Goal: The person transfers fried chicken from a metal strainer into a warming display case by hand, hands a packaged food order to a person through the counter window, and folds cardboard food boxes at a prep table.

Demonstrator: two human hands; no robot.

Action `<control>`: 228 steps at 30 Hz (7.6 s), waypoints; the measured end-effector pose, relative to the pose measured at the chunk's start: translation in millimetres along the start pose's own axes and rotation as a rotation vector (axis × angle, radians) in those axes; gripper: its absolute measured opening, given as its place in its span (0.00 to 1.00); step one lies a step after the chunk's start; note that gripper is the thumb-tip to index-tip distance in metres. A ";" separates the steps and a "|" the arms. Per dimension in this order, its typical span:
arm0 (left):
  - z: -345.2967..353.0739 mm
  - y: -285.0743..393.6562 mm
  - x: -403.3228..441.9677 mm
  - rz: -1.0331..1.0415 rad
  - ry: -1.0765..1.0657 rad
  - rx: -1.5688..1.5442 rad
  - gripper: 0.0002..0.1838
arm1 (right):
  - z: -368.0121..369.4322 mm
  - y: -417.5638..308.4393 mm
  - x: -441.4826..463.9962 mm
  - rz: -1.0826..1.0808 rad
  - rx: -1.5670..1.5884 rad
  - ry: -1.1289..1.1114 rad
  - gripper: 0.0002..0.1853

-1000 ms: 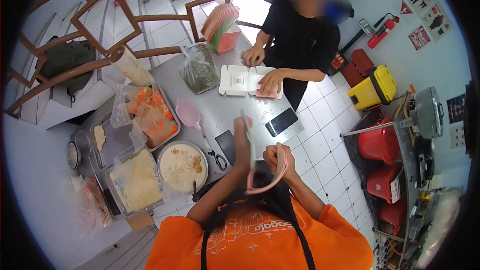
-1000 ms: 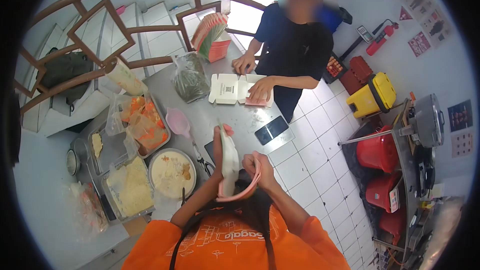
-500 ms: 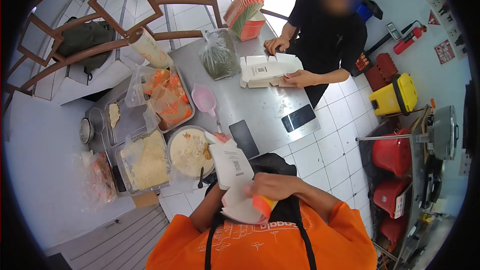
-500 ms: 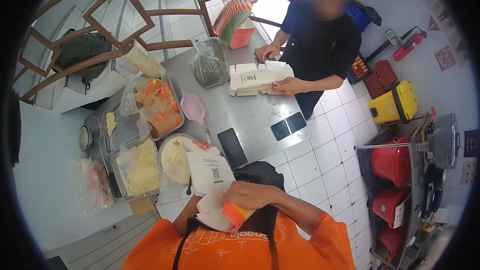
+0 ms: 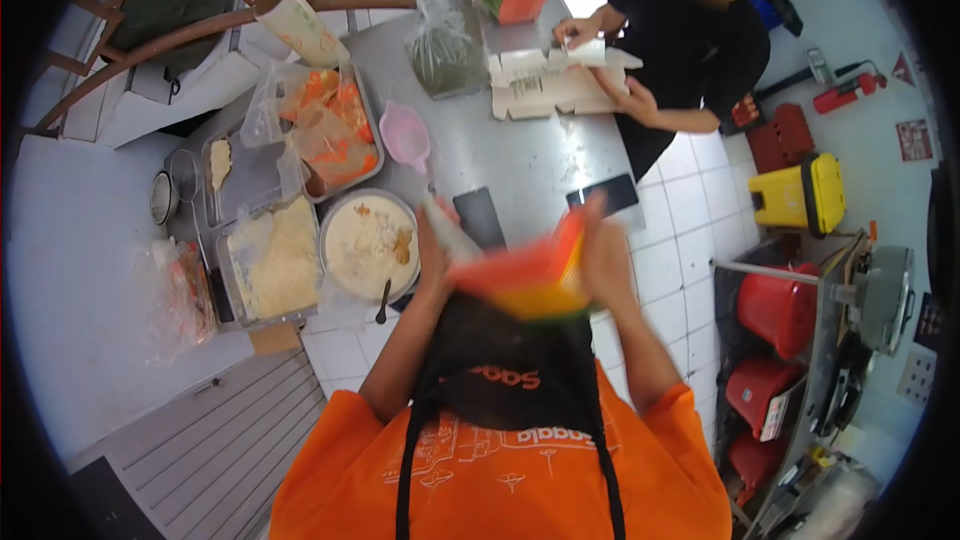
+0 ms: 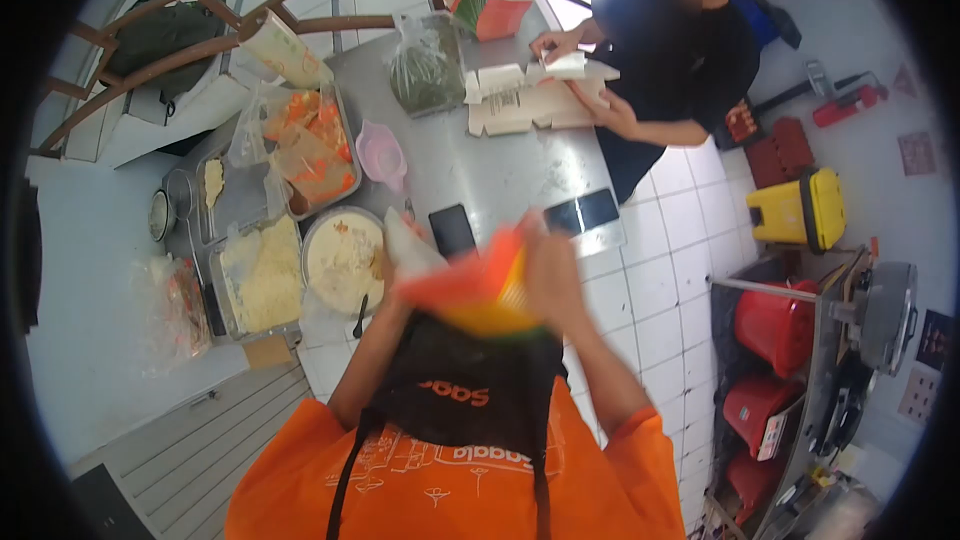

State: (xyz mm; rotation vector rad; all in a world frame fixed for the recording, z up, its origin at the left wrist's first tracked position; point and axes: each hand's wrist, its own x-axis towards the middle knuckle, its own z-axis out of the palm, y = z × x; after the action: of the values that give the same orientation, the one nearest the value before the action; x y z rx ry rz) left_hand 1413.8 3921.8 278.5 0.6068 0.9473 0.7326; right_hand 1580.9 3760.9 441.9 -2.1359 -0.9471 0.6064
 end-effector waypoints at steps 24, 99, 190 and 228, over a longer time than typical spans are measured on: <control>42.5 62.0 -119.0 -0.247 -1.020 0.890 0.21 | -23.5 24.5 -52.2 0.083 -0.099 -0.416 0.22; 76.6 110.3 -86.6 -0.535 -1.630 0.950 0.10 | 18.0 0.3 -58.3 -0.463 0.615 -0.419 0.20; 145.0 30.6 -26.3 0.228 -0.124 0.203 0.27 | 58.6 90.8 69.0 -0.056 0.950 0.142 0.24; 65.3 15.2 75.0 -0.058 0.070 -0.274 0.30 | -46.4 -9.0 75.1 -0.159 0.441 -0.221 0.15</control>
State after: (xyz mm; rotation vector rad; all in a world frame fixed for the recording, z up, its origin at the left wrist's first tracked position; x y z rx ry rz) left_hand 1495.6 3980.2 282.3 0.3141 0.9054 0.8195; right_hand 1653.7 3804.0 468.7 -1.6116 -0.9830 0.8924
